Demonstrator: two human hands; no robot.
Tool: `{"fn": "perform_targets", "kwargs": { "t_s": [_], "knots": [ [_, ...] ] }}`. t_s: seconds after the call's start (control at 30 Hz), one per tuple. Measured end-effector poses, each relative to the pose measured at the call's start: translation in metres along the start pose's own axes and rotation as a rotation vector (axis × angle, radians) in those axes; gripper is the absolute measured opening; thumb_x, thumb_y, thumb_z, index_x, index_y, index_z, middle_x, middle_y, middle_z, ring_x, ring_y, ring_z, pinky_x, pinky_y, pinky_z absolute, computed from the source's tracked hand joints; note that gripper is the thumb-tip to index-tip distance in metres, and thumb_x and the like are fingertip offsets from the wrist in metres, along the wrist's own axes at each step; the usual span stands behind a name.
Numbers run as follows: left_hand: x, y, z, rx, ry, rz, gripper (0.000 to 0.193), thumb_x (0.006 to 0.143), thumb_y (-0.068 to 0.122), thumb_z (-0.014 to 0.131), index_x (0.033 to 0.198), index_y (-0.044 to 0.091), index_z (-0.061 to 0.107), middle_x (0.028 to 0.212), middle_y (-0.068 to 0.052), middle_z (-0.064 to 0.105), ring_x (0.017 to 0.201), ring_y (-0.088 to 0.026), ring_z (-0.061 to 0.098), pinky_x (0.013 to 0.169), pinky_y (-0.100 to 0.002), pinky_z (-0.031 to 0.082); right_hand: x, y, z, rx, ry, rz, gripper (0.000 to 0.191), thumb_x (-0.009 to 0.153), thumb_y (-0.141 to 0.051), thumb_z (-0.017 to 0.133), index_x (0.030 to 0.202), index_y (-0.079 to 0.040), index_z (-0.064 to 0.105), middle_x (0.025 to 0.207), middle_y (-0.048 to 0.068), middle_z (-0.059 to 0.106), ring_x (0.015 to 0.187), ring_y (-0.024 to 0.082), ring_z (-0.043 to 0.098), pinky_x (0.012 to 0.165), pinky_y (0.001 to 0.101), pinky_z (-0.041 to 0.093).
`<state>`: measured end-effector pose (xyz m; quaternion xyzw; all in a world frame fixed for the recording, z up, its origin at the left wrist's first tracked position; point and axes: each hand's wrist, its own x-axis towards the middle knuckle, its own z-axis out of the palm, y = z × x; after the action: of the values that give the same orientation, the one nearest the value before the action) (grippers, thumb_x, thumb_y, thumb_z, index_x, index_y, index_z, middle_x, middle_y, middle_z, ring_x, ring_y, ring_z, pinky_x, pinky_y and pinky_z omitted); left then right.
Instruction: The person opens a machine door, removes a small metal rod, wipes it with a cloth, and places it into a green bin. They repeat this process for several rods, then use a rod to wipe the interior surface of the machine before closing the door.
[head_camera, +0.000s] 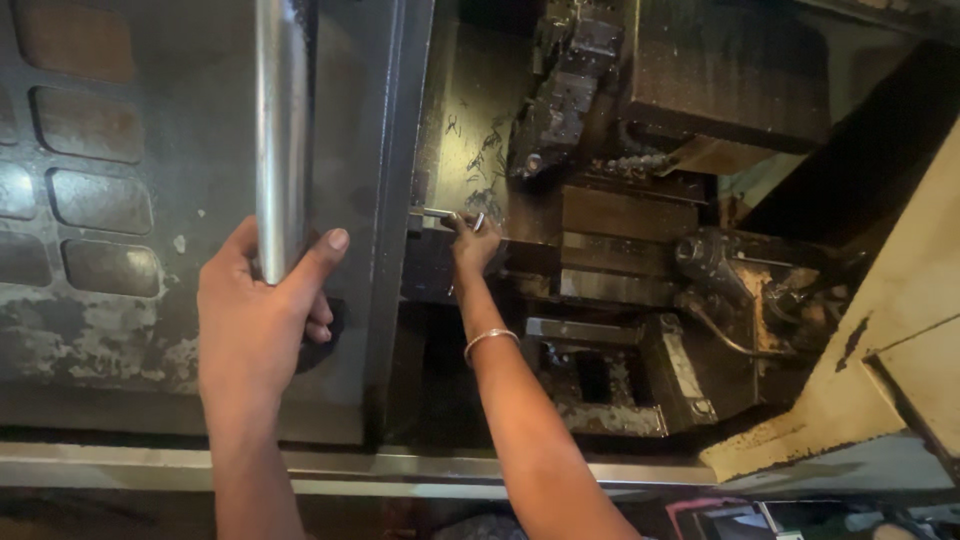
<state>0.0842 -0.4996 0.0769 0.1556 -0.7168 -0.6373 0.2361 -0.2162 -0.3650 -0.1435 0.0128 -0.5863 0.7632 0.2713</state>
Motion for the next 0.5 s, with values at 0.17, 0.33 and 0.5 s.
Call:
{"fn": "perform_targets", "kwargs": {
  "t_s": [0.17,0.33,0.5],
  "knots": [
    [-0.001,0.003,-0.001,0.032,0.004,-0.019,0.038,0.081,0.035,0.081,0.099,0.004,0.069,0.059,-0.003,0.059,0.049,-0.011,0.06,0.045,-0.026,0.05,0.006,0.001,-0.003,-0.233,-0.007,-0.004,0.018,0.079,-0.01,0.086,0.087,0.001,0.073,0.078,0.01,0.073,0.068,0.019,0.065,0.063,0.0324,0.05],
    [0.003,0.007,-0.003,0.028,-0.042,-0.023,0.039,0.079,0.035,0.08,0.101,0.003,0.071,0.059,-0.003,0.058,0.048,-0.011,0.058,0.044,-0.027,0.05,0.021,-0.009,0.012,0.274,-0.224,0.585,0.024,0.088,-0.03,0.07,0.101,-0.01,0.068,0.079,0.003,0.071,0.071,0.017,0.062,0.064,0.028,0.046],
    [0.005,0.005,-0.003,0.027,-0.05,-0.05,0.039,0.079,0.033,0.079,0.102,0.003,0.071,0.059,-0.003,0.058,0.048,-0.011,0.058,0.044,-0.027,0.051,0.019,-0.015,0.017,0.078,-0.171,0.717,0.02,0.088,-0.036,0.067,0.09,-0.017,0.063,0.07,-0.002,0.059,0.062,0.014,0.051,0.053,0.0329,0.037]
  ]
}}
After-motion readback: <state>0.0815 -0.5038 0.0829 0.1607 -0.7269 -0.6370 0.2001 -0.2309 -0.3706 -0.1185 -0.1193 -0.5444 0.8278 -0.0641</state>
